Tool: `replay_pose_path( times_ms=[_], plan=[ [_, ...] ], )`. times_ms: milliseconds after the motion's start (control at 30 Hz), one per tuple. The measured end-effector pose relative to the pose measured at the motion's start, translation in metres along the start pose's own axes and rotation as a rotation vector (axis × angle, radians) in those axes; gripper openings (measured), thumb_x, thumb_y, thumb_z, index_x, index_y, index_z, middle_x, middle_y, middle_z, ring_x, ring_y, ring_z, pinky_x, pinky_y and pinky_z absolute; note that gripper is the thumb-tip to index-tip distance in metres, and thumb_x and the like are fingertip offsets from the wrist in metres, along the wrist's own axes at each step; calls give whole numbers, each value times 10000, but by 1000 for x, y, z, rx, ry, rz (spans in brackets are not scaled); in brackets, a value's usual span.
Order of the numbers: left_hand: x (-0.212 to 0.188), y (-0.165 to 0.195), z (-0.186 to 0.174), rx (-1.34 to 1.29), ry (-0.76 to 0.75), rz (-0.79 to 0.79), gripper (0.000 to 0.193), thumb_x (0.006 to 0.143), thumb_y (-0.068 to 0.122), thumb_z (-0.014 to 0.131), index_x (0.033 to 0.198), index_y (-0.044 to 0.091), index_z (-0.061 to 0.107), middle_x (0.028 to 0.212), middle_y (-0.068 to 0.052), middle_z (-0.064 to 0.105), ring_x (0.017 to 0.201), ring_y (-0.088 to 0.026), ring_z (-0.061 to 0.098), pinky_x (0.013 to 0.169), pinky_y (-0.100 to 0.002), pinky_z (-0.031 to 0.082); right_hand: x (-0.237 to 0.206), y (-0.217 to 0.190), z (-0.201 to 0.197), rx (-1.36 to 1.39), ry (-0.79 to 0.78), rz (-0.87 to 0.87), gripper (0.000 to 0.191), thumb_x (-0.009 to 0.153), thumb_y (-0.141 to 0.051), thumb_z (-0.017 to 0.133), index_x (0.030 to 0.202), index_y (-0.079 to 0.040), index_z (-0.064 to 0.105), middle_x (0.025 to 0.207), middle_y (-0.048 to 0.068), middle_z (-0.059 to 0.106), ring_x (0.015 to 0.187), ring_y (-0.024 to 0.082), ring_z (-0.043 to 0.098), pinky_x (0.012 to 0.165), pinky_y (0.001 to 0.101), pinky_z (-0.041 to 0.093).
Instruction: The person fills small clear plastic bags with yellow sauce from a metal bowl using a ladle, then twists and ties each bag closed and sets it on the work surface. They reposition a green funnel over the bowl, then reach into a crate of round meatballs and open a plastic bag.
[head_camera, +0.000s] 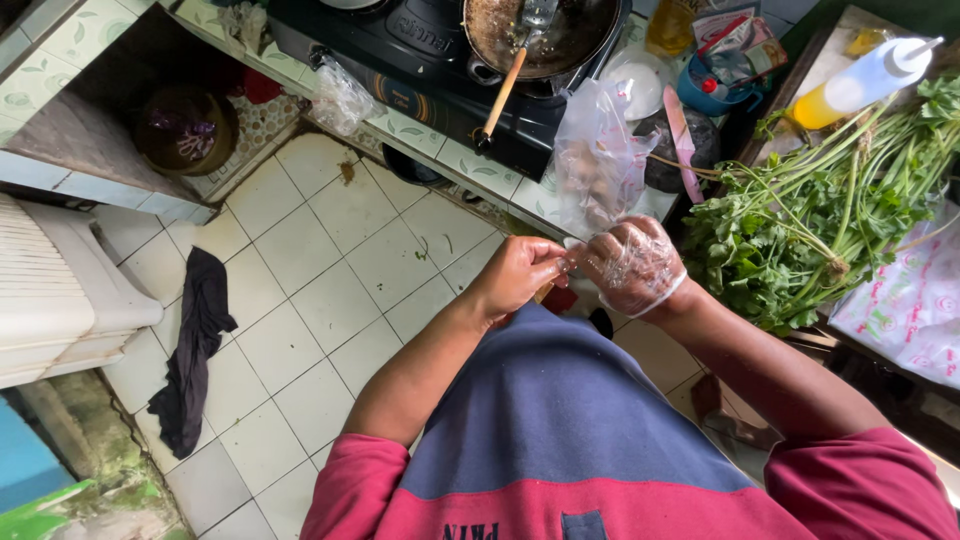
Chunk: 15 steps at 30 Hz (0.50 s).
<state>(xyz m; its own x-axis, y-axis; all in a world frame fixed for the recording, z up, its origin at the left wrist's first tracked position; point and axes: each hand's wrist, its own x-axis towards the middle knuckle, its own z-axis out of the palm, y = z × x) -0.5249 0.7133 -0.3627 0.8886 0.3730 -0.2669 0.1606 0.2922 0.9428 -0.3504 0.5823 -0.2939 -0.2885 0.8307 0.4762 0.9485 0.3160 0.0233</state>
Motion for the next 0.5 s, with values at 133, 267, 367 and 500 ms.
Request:
replay_pose_path(
  times_ms=[133, 267, 367, 500],
  plan=[
    [1, -7, 0, -49, -5, 2, 184, 1023, 94, 626, 1075, -48, 732, 885, -35, 717, 792, -66, 628, 743, -243, 528, -6, -2, 17, 126, -263, 168, 310, 818, -169, 687, 1119, -95, 686, 909, 87, 638, 814, 294, 642, 706, 436, 531],
    [3, -9, -3, -321, -73, -22, 184, 1021, 76, 597, 1071, -52, 720, 941, -50, 730, 831, -88, 661, 787, -251, 542, -6, -7, 13, 191, -103, 110, 384, 858, -141, 662, 1224, -28, 680, 934, 79, 638, 789, 282, 635, 670, 414, 519],
    [2, -7, -8, -458, -118, -90, 184, 1010, 69, 586, 1087, -34, 718, 965, -54, 736, 851, -100, 679, 807, -254, 553, -4, -7, 5, 66, -34, 11, 424, 848, -128, 661, 1257, -31, 714, 855, 52, 610, 738, 248, 626, 624, 403, 509],
    [-2, 1, -6, -464, -166, -116, 178, 1031, 89, 609, 1081, -42, 719, 973, -70, 746, 866, -119, 696, 817, -279, 566, -5, -5, 7, 9, -49, 67, 268, 847, -178, 674, 1093, -78, 707, 785, 61, 577, 706, 256, 614, 604, 419, 495]
  ],
)
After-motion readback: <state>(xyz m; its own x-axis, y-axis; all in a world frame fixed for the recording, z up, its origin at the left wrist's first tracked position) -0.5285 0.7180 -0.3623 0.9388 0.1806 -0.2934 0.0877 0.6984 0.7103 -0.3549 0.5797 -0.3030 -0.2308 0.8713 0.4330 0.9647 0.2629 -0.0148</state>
